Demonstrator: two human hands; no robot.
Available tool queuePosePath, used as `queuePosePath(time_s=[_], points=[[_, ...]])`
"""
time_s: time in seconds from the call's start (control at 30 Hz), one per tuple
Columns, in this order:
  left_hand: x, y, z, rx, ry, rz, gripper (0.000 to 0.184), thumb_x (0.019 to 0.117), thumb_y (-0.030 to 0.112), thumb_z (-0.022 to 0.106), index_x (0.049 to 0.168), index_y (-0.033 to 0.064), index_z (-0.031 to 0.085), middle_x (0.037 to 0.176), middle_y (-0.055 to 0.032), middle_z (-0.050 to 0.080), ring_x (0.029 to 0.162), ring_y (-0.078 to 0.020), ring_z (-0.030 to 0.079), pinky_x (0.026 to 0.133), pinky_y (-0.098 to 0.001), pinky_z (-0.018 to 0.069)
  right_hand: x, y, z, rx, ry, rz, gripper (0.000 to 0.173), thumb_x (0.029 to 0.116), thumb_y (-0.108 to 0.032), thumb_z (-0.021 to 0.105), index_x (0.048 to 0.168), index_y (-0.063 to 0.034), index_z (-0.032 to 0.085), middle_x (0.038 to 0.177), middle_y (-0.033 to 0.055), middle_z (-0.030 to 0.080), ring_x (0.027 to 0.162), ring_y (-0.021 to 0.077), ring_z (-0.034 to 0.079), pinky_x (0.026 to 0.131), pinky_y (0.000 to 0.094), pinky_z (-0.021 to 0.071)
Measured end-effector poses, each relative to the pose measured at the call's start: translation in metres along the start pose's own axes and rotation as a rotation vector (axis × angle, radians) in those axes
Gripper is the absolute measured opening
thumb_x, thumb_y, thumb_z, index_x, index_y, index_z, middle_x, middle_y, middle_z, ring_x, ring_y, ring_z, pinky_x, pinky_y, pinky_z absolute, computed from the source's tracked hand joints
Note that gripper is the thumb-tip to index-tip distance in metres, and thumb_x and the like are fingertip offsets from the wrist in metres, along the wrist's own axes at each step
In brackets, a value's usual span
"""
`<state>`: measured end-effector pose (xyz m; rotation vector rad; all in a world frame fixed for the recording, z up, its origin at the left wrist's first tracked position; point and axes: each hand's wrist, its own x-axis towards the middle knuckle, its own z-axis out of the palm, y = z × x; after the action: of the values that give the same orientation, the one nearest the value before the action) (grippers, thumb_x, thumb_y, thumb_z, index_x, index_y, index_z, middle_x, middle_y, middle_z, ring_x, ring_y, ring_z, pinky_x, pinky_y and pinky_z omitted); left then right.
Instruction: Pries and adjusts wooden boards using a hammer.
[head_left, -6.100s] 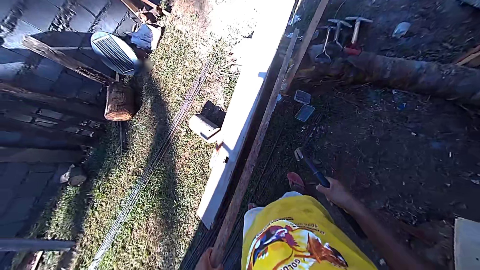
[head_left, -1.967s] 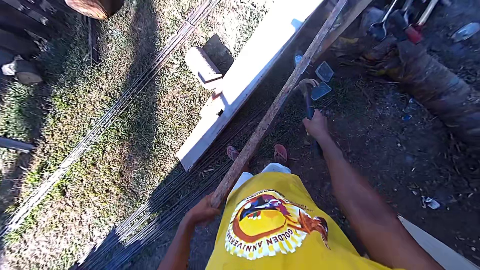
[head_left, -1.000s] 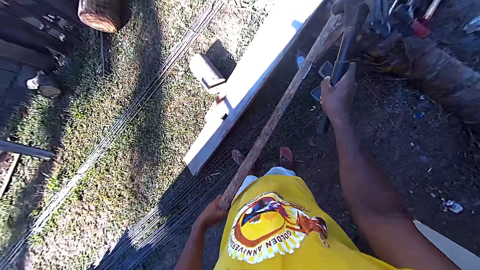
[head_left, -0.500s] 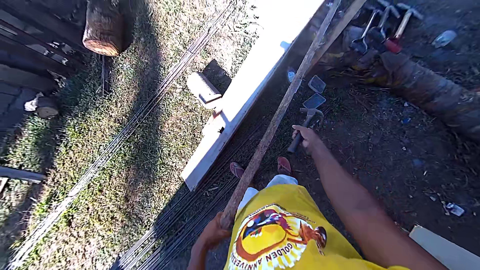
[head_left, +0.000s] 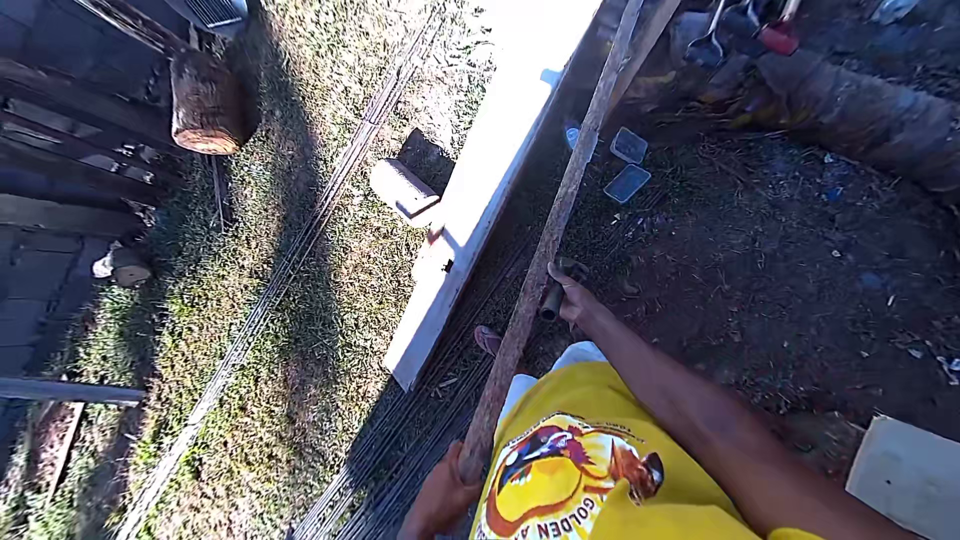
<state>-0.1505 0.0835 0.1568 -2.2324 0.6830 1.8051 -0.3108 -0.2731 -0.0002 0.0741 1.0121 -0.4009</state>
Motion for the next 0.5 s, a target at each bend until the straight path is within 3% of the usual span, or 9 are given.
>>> queuePosePath(time_s=[0.07,0.13,0.23,0.37,0.5], points=[[0.0,-0.003,-0.002,-0.028,-0.019,0.0,0.085,0.0737,0.051,0.083,0.141,0.0127,0.048,0.104,-0.0134,0.072,0.093,-0.0279,0.072,0.086,-0.0548,0.0579,0.007,0.004,0.001,-0.025,0.062,-0.019,0.048,0.0972,-0.032,0.07,0.132,-0.0049,0.053,0.105,0.0153,0.068,0.09,0.0241,0.069,0.079,0.0418,0.061],[0.005,-0.005,-0.015,-0.085,-0.037,0.023,0.089,0.076,0.057,0.082,0.146,0.0155,0.045,0.111,-0.0139,0.071,0.097,-0.0271,0.072,0.088,-0.0528,0.0585,0.014,0.007,0.001,-0.065,0.144,-0.039,0.058,0.0926,-0.031,0.077,0.137,-0.0039,0.051,0.113,0.0179,0.067,0.097,0.0273,0.07,0.083,0.0443,0.0613],[0.019,0.022,-0.069,-0.051,0.154,0.137,0.102,0.0793,0.063,0.078,0.16,0.0183,0.034,0.137,-0.0222,0.061,0.121,-0.0365,0.063,0.101,-0.0569,0.0522,0.019,0.014,0.0,-0.118,0.208,-0.075,0.069,0.0914,-0.034,0.079,0.143,-0.0027,0.046,0.123,0.0208,0.064,0.106,0.0302,0.067,0.087,0.0458,0.0598],[0.06,0.133,-0.145,0.023,0.397,0.301,0.092,0.088,0.064,0.068,0.158,0.014,0.038,0.145,-0.0224,0.055,0.132,-0.0391,0.056,0.109,-0.0599,0.0456,0.009,0.023,0.002,-0.098,0.204,-0.092,0.069,0.0922,-0.035,0.078,0.144,-0.0029,0.046,0.127,0.0214,0.063,0.11,0.0314,0.066,0.09,0.0474,0.0588],[0.119,0.25,-0.173,0.071,0.335,0.42,0.084,0.0956,0.061,0.061,0.158,0.0094,0.037,0.145,-0.0243,0.055,0.132,-0.039,0.056,0.109,-0.0595,0.0453,-0.015,0.032,0.014,-0.103,0.21,-0.085,0.066,0.0933,-0.037,0.076,0.141,-0.0013,0.048,0.119,0.0204,0.065,0.103,0.0293,0.068,0.086,0.0452,0.0597]])
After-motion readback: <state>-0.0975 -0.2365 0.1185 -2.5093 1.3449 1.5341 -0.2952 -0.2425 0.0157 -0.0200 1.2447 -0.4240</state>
